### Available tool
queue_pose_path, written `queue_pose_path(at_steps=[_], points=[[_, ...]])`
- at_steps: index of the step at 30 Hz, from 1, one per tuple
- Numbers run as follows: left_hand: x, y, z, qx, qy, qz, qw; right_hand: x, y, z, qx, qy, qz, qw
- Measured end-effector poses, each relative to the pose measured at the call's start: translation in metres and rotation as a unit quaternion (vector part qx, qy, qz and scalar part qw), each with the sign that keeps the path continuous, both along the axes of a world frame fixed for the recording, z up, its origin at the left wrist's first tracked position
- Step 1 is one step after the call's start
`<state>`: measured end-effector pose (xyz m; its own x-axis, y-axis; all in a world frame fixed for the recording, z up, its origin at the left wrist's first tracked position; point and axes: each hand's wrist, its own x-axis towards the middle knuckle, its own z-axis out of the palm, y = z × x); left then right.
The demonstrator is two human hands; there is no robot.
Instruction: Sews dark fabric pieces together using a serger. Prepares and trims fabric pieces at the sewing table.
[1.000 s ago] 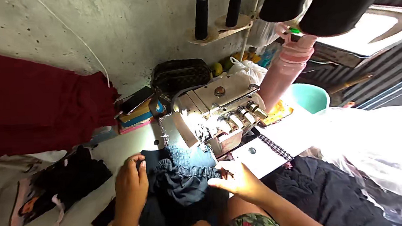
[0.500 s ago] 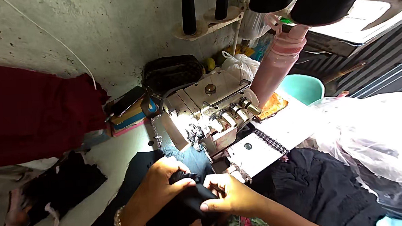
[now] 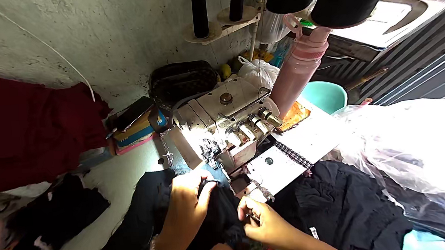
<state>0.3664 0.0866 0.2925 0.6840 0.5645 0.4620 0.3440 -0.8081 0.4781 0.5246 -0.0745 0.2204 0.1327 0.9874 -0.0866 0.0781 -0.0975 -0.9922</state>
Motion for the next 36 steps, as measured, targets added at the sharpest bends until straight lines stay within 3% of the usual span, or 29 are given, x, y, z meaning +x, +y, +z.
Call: queue_pose_path(at_steps=[2,4,7,14,16,18,21,25,32,36], points=[[0.003,0.006,-0.014,-0.043,-0.018,-0.004,0.999,0.004,0.001,-0.01,0.018,-0.091,-0.062,0.994],[0.003,0.008,-0.019,-0.082,-0.021,-0.005,0.996,0.009,0.012,-0.017,0.133,-0.177,-0.174,0.96],[0.003,0.004,-0.016,-0.102,-0.016,0.003,0.995,0.013,0.037,0.006,0.233,-0.175,-0.208,0.934],[-0.002,-0.004,-0.002,-0.034,0.019,0.007,0.999,-0.003,0.061,0.026,0.241,-0.06,-0.17,0.954],[-0.002,-0.006,0.007,0.032,0.029,0.041,0.998,-0.001,0.058,0.029,0.252,-0.07,-0.178,0.949],[0.003,0.007,0.007,0.083,0.042,0.084,0.992,0.005,0.068,0.027,0.264,-0.154,-0.224,0.925],[0.004,0.034,-0.013,0.021,0.023,0.064,0.997,0.012,0.081,0.013,0.25,-0.232,-0.275,0.899],[-0.002,0.028,-0.021,-0.051,0.001,0.036,0.998,0.007,0.071,0.011,0.247,-0.193,-0.236,0.92],[0.004,0.027,-0.018,-0.009,0.019,0.051,0.998,0.002,0.085,0.021,0.244,-0.105,-0.216,0.94],[0.006,0.035,-0.023,0.006,0.044,0.059,0.997,0.004,0.09,0.013,0.261,-0.175,-0.249,0.916]])
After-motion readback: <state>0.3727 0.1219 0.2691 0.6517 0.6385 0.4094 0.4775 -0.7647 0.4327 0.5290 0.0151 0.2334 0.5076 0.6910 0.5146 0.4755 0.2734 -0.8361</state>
